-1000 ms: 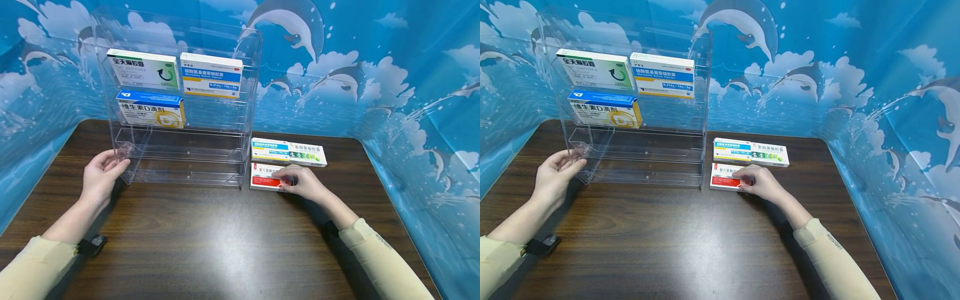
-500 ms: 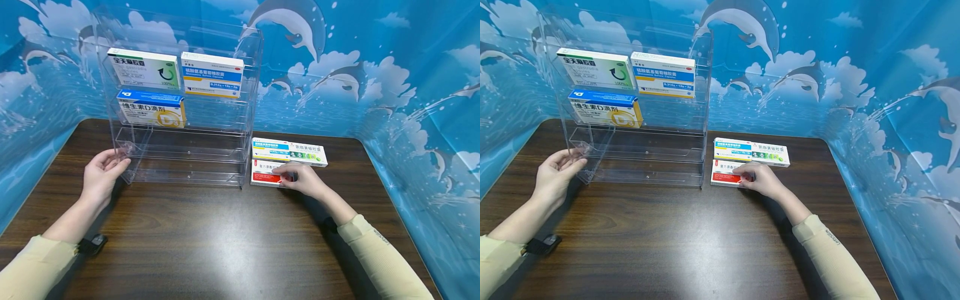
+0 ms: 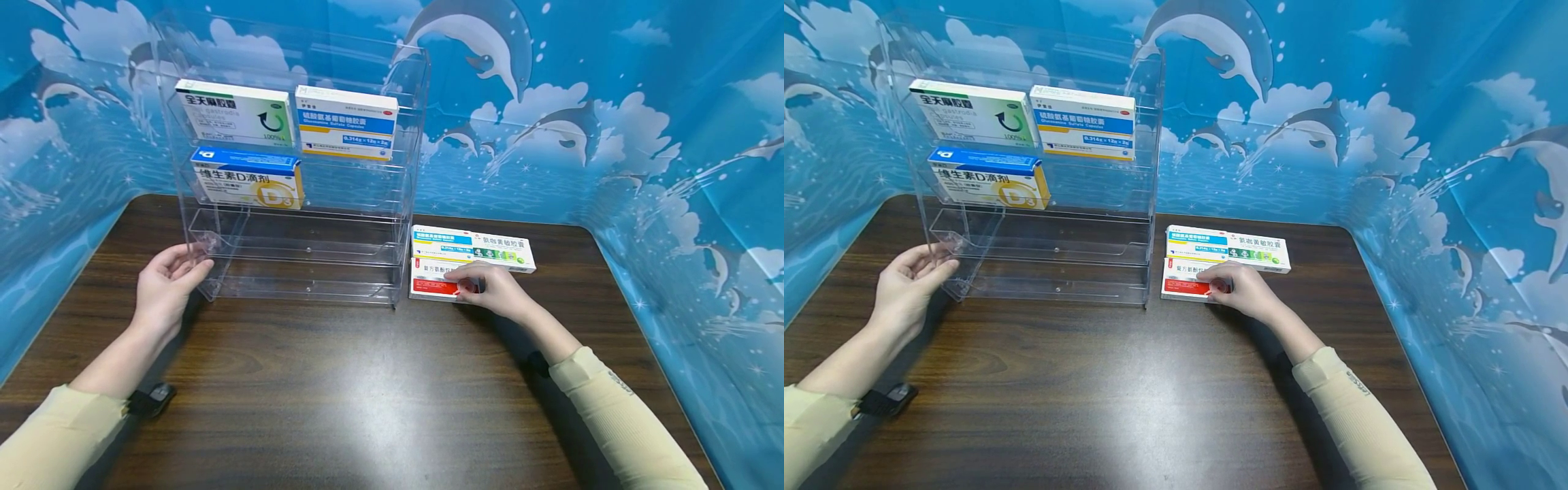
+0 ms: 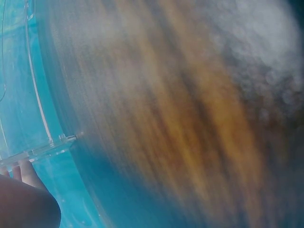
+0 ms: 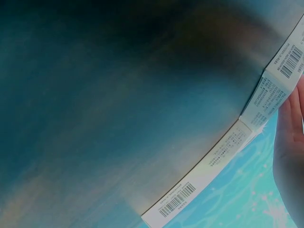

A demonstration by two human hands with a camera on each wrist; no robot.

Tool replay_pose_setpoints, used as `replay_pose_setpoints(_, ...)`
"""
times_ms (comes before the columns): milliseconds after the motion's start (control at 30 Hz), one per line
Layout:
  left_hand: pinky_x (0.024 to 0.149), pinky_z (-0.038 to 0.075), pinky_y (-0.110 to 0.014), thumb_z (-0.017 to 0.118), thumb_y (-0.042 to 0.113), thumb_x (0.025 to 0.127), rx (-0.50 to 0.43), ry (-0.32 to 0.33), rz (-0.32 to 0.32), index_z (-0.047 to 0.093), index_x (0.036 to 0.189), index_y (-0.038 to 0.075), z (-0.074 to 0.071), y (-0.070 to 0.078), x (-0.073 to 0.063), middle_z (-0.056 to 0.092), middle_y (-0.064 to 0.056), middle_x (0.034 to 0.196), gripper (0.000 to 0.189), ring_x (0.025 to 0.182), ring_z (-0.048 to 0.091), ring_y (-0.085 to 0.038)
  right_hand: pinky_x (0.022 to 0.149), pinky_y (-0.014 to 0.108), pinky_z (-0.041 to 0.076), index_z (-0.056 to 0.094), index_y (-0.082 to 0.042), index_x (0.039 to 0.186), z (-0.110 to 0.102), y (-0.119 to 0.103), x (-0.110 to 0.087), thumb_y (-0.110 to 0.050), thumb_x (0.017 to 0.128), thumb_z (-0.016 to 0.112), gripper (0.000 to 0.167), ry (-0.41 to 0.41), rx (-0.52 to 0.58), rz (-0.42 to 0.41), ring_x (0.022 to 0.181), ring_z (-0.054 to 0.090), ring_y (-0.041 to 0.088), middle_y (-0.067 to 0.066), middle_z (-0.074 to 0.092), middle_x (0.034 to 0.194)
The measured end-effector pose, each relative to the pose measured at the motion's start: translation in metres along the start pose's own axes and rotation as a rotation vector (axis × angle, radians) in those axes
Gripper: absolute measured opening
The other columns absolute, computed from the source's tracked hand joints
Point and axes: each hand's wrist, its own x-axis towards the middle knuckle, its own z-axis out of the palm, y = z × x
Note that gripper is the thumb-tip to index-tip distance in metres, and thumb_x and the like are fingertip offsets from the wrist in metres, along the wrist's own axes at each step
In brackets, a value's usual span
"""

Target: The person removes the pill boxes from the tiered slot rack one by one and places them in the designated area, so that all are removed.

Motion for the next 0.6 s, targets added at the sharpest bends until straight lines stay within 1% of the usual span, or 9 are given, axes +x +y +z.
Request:
replay_pose_setpoints(100, 0.081, 0.054, 0.000, 0.069, -0.008, 0.096, 0.002, 0.000, -0.001, 0.067, 0.106, 0.022, 0.0001, 0.0003, -0.0002, 0.070, 0.021, 0.103, 0.032, 0.095, 0.067, 0.012, 0.095, 0.046, 0.059, 0.078, -0.009, 0.126, 0.0001, 0.0009, -0.0001, 0.002, 0.091, 0.081, 0.037, 0.002, -0.002, 0.000, 0.112, 0.070, 0.026, 0.010, 0.078, 0.127)
replay_pose_setpoints(333, 0.080, 0.054, 0.000, 0.069, -0.008, 0.096, 0.001, 0.007, 0.002, 0.067, 0.105, 0.022, 0.0001, 0.0001, -0.0006, 0.070, 0.020, 0.102, 0.032, 0.093, 0.068, 0.012, 0.091, 0.037, 0.058, 0.079, -0.009, 0.124, 0.0000, 0.0020, -0.0011, 0.003, 0.089, 0.081, 0.037, 0.018, -0.014, -0.019, 0.107, 0.069, 0.025, 0.010, 0.079, 0.125)
replay_pose_setpoints(500, 0.080, 0.054, 0.000, 0.069, -0.008, 0.096, -0.001, 0.009, 0.002, 0.067, 0.105, 0.022, 0.0003, -0.0003, -0.0003, 0.070, 0.020, 0.102, 0.032, 0.092, 0.068, 0.012, 0.093, 0.039, 0.058, 0.078, -0.009, 0.125, -0.0004, 0.0000, -0.0009, 0.001, 0.091, 0.081, 0.036, 0.008, -0.021, -0.006, 0.108, 0.068, 0.025, 0.010, 0.078, 0.126)
replay_pose_setpoints(600, 0.080, 0.054, 0.000, 0.069, -0.009, 0.096, -0.007, 0.007, 0.001, 0.067, 0.104, 0.022, 0.0005, -0.0004, -0.0002, 0.070, 0.020, 0.102, 0.032, 0.092, 0.068, 0.012, 0.095, 0.043, 0.059, 0.077, -0.008, 0.127, -0.0018, -0.0035, -0.0016, -0.002, 0.091, 0.082, 0.037, 0.013, -0.018, 0.026, 0.108, 0.067, 0.025, 0.009, 0.078, 0.127)
